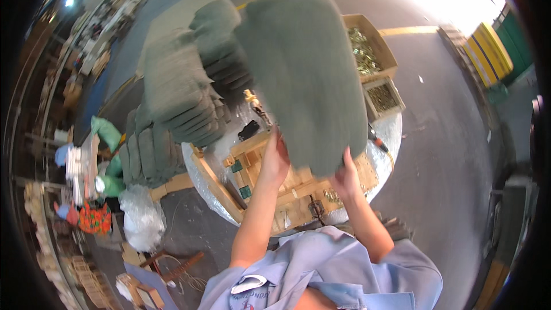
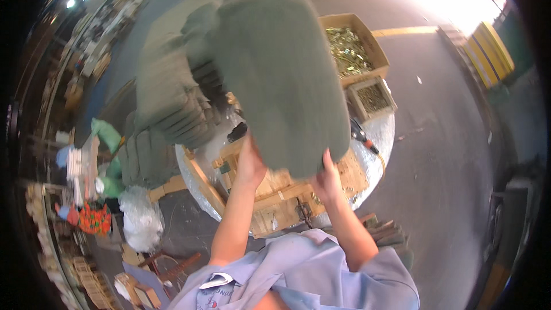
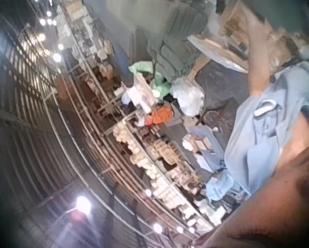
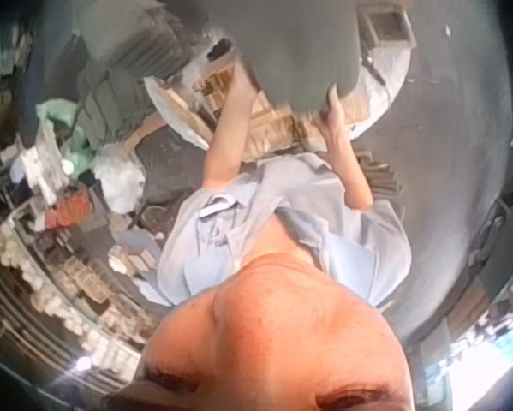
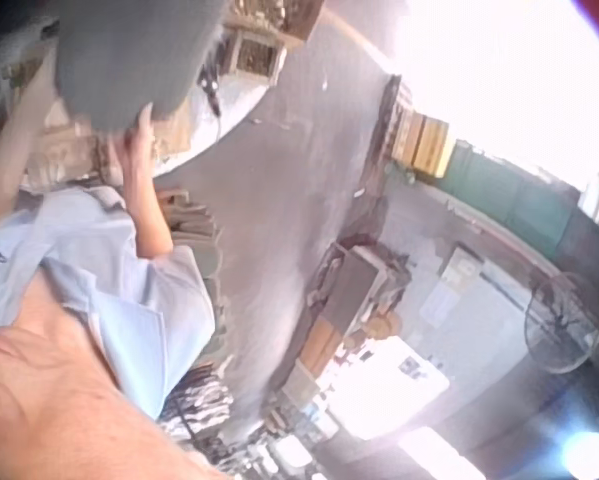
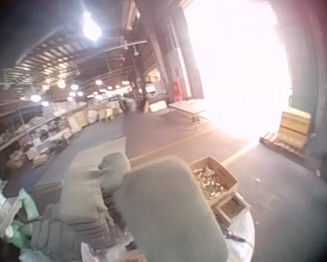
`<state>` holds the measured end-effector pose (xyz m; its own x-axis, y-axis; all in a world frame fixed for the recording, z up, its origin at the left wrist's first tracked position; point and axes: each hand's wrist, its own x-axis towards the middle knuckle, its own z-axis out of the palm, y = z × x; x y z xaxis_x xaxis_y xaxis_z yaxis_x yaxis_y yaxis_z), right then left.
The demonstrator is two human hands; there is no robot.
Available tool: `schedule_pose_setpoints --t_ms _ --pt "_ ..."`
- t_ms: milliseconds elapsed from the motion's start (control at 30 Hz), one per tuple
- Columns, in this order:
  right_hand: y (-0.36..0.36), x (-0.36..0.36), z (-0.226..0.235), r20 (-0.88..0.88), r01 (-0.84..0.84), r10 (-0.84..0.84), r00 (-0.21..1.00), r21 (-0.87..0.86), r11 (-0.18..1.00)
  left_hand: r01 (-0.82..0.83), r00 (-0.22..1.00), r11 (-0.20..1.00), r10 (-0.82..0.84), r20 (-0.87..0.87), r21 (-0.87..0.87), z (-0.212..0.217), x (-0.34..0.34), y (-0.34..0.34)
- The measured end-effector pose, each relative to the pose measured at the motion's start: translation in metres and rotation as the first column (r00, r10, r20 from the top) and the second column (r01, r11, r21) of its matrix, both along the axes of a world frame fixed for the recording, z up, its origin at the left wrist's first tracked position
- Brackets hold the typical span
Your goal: The person assembles a chair by placing a green cushion onto a wooden frame, securing it with a pneumatic drill and fasteners, and adjusting the frame. The person repeats this process for multiple cushions, stacking the finished units on the table.
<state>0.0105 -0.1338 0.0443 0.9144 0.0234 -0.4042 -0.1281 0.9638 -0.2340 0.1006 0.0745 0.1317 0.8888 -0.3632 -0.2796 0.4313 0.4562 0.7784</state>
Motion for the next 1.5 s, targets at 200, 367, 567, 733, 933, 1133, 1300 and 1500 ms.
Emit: schedule_pose_setpoints --t_ms 200,367,567,733,933,1133,1300,1500 --pt "0.039 0.298 -0.002 0.056 0.119 -0.109 0.993 -0.239 0.964 -0.368 0.818 0.814 0.513 -0.26 0.45 -0.058 -0.141 0.078" --pt "0.011 0.409 -0.115 -0.309 0.024 -0.128 0.942 -0.321 0.947 -0.384 0.541 0.734 0.671 -0.507 0.561 -0.146 -0.309 0.083" --pt "0.102 0.338 -0.111 -0.28 -0.42 0.339 0.898 -0.32 0.849 -0.31 0.085 0.621 0.772 -0.629 0.72 -0.15 -0.467 0.025" --pt "0.151 0.409 0.016 0.03 -0.339 0.406 0.914 -0.496 0.8 -0.233 0.073 0.659 0.745 -0.663 0.715 -0.154 -0.467 0.01" --pt "0.214 0.512 0.093 -0.131 -0.348 0.375 0.918 -0.718 0.603 -0.241 0.163 0.637 0.77 -0.617 0.732 -0.147 -0.451 0.025" --pt "0.171 0.54 0.088 -0.019 -0.194 0.261 0.965 -0.722 0.664 -0.24 0.233 0.639 0.769 -0.595 0.731 -0.16 -0.448 0.034" --pt "0.044 0.457 0.125 0.113 -0.201 0.296 0.948 -0.507 0.838 -0.196 0.243 0.68 0.731 -0.637 0.706 -0.185 -0.466 0.032" --pt "-0.081 0.177 0.171 0.295 0.122 0.128 0.947 -0.698 0.706 -0.375 0.435 0.492 0.842 -0.319 0.786 -0.23 -0.389 0.103"
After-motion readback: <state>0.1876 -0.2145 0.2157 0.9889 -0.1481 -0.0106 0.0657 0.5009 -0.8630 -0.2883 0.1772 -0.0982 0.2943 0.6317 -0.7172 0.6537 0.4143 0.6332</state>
